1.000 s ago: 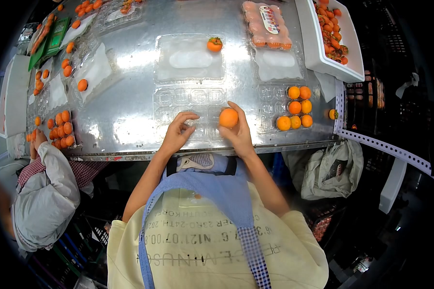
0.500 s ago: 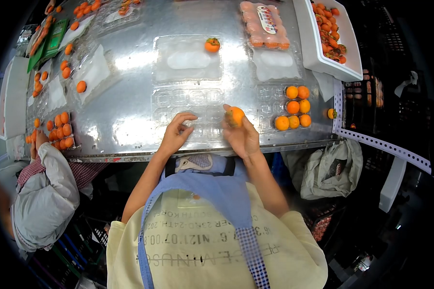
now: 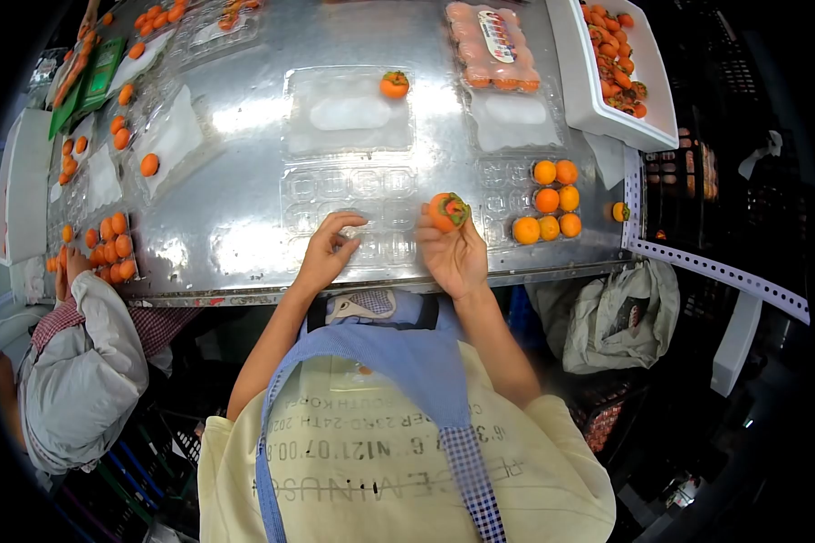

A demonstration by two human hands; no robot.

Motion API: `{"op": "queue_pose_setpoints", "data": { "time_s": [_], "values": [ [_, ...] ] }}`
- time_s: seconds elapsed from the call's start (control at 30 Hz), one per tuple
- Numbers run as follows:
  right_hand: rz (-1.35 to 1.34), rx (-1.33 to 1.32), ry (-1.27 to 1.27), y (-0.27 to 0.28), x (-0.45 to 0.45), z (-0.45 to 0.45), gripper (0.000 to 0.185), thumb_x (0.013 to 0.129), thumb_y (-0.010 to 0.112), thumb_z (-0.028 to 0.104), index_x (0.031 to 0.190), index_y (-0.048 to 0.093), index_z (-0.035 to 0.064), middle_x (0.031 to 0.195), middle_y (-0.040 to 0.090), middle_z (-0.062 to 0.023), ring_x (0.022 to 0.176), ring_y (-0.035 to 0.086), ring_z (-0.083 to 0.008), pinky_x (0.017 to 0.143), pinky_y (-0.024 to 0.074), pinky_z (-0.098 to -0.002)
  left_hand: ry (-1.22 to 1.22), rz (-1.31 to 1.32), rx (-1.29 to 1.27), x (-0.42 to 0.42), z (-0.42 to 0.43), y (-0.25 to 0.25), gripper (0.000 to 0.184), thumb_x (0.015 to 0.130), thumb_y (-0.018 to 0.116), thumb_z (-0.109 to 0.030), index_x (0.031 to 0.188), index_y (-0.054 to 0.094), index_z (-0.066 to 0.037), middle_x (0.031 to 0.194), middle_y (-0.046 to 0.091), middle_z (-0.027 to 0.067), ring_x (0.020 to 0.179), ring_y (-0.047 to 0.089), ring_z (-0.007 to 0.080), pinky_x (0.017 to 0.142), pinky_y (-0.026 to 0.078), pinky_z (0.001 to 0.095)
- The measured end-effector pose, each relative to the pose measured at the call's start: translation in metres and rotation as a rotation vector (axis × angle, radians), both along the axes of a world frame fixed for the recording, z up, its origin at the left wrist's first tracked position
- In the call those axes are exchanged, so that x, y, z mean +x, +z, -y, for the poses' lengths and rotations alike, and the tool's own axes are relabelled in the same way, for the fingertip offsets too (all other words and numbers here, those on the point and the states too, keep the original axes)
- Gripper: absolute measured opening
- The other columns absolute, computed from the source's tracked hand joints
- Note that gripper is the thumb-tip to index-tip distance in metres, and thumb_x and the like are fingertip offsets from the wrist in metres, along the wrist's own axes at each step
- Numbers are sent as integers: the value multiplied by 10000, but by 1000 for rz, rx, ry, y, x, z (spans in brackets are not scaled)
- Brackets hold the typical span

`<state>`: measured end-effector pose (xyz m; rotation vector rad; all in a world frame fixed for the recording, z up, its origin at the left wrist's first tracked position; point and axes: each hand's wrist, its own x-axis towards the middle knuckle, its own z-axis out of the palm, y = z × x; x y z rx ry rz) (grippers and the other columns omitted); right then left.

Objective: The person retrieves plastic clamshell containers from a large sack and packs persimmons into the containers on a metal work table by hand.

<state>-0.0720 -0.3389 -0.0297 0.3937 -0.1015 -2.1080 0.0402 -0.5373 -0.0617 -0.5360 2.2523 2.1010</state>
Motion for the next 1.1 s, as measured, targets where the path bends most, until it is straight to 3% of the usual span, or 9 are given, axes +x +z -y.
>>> {"op": "queue_pose_setpoints", "data": {
  "time_s": [0.17, 0.37, 0.57, 0.87, 1.1],
  "values": [
    [11, -106, 11, -5, 0, -2, 567, 945, 369, 442, 1200, 427, -62, 1048, 517, -164, 870, 488, -204, 681, 446, -242, -5, -3, 7, 0, 0, 0, 342, 789, 554, 87, 1096, 583, -61, 1179, 488, 59, 936, 532, 111, 682, 450, 207],
    [-86, 20, -71, 0, 5, -1, 435, 912, 501, 310, 1223, 431, 13, 1123, 477, -176, 968, 490, -254, 761, 459, -272, -3, -12, 8, -1, 0, -1, 343, 790, 551, 90, 1097, 583, -61, 1178, 487, 57, 934, 533, 108, 678, 451, 200],
    [-252, 133, -58, -7, 7, -2, 469, 887, 552, 258, 1237, 405, -18, 1128, 479, -163, 970, 493, -250, 776, 461, -271, -3, -24, -12, -1, 1, -1, 316, 803, 580, 50, 1096, 586, -68, 1163, 499, 49, 909, 530, 90, 679, 444, 196],
    [-128, 252, 11, 14, 3, 5, 517, 952, 368, 390, 1273, 380, -15, 1044, 527, -163, 868, 533, -228, 720, 481, -292, -1, -21, -29, -1, 0, 0, 304, 803, 585, 45, 1087, 585, -65, 1151, 503, 44, 905, 526, 90, 684, 438, 200],
    [-270, 543, 67, 21, 6, 10, 394, 960, 363, 358, 1223, 418, 70, 1099, 509, -167, 817, 542, -204, 687, 475, -266, -5, -19, -16, -1, 1, 0, 303, 804, 587, 39, 1088, 584, -64, 1155, 503, 47, 929, 526, 97, 694, 441, 204]
  ]
}}
